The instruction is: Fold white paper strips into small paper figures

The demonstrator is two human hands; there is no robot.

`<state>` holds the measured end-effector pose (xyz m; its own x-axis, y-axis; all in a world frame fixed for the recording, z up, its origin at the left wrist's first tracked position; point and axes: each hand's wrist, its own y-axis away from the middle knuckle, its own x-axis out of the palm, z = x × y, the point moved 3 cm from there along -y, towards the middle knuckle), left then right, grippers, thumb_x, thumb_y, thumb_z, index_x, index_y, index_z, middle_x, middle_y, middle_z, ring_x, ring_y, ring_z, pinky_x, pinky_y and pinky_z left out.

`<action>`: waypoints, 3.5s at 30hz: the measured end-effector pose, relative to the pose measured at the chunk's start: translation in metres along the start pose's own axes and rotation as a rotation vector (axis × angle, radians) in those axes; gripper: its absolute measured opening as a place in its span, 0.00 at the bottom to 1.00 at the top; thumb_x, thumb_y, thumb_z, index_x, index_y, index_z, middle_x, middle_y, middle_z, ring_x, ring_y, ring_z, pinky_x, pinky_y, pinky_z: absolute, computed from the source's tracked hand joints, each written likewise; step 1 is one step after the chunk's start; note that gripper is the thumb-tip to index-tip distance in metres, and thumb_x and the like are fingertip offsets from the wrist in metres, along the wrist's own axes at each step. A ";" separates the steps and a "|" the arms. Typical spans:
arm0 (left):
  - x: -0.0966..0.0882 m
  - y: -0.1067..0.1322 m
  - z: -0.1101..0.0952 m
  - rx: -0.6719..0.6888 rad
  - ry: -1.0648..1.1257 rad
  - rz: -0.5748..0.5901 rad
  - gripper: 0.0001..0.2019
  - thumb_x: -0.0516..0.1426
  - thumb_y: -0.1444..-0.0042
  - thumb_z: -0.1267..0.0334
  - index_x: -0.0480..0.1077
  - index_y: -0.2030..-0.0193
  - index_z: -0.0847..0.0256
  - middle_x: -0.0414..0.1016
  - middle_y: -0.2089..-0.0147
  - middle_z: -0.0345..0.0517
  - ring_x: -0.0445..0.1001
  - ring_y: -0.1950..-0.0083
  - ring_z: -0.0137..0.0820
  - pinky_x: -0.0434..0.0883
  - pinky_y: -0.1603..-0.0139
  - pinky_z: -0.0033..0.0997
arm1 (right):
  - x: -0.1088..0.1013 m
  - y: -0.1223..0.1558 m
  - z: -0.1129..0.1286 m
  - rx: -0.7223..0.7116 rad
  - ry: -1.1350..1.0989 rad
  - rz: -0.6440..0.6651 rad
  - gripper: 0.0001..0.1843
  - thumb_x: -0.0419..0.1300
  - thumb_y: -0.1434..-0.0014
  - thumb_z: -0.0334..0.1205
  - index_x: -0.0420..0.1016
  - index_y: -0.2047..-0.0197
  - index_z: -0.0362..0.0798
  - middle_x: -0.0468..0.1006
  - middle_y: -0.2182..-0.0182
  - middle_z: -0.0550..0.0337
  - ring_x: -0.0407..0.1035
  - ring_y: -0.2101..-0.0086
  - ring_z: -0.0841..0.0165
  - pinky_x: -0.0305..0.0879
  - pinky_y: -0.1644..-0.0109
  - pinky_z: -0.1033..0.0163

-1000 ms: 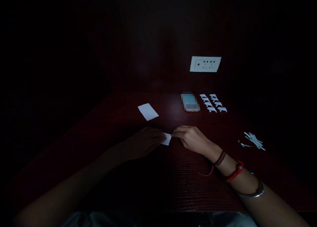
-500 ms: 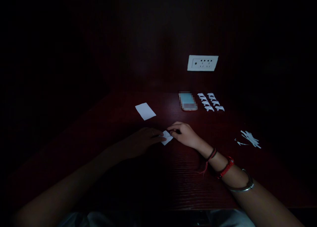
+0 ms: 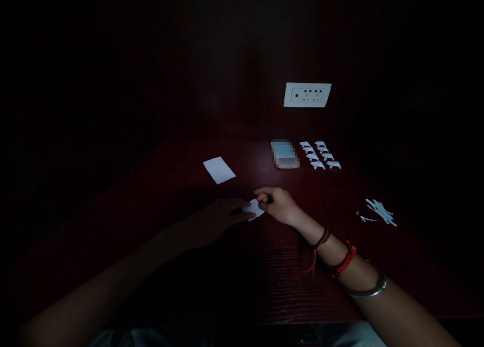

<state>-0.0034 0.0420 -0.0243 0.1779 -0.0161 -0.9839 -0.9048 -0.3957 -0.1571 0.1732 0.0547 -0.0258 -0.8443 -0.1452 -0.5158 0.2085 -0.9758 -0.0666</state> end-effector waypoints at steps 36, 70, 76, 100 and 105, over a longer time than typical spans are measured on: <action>-0.005 -0.006 -0.005 -0.041 0.030 0.005 0.26 0.47 0.48 0.75 0.51 0.43 0.52 0.52 0.41 0.46 0.51 0.41 0.37 0.55 0.47 0.43 | 0.004 0.004 0.015 0.204 -0.373 0.076 0.18 0.53 0.56 0.22 0.63 0.60 0.44 0.71 0.67 0.58 0.67 0.68 0.73 0.65 0.59 0.63; 0.001 -0.004 0.005 0.035 0.033 0.005 0.25 0.46 0.49 0.76 0.53 0.44 0.53 0.52 0.40 0.42 0.52 0.41 0.33 0.54 0.45 0.39 | -0.011 0.013 0.021 -0.414 0.301 0.183 0.08 0.54 0.50 0.33 0.69 0.64 0.46 0.74 0.72 0.62 0.68 0.71 0.74 0.61 0.64 0.68; 0.004 -0.004 0.006 -0.011 0.047 -0.009 0.28 0.46 0.50 0.77 0.49 0.42 0.55 0.52 0.41 0.43 0.53 0.42 0.33 0.55 0.46 0.37 | -0.012 0.013 0.022 -0.500 0.367 0.221 0.08 0.53 0.50 0.28 0.68 0.65 0.45 0.73 0.71 0.61 0.67 0.69 0.74 0.61 0.63 0.68; 0.001 -0.007 0.001 -0.067 0.042 -0.002 0.27 0.47 0.51 0.77 0.53 0.44 0.55 0.54 0.42 0.43 0.53 0.43 0.33 0.56 0.46 0.38 | -0.012 0.023 0.026 -0.582 0.833 0.276 0.13 0.50 0.48 0.30 0.72 0.62 0.46 0.70 0.67 0.57 0.64 0.65 0.70 0.60 0.60 0.65; 0.001 -0.007 0.001 -0.080 0.062 -0.016 0.26 0.47 0.52 0.78 0.55 0.45 0.55 0.53 0.41 0.42 0.53 0.42 0.32 0.55 0.46 0.37 | -0.016 0.026 0.022 -0.547 0.902 0.245 0.14 0.50 0.48 0.31 0.72 0.59 0.47 0.70 0.66 0.57 0.65 0.65 0.69 0.60 0.60 0.65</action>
<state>0.0029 0.0461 -0.0237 0.2182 -0.0645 -0.9738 -0.8682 -0.4685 -0.1634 0.1809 0.0281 -0.0005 -0.1215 0.0657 -0.9904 0.7027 -0.6990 -0.1326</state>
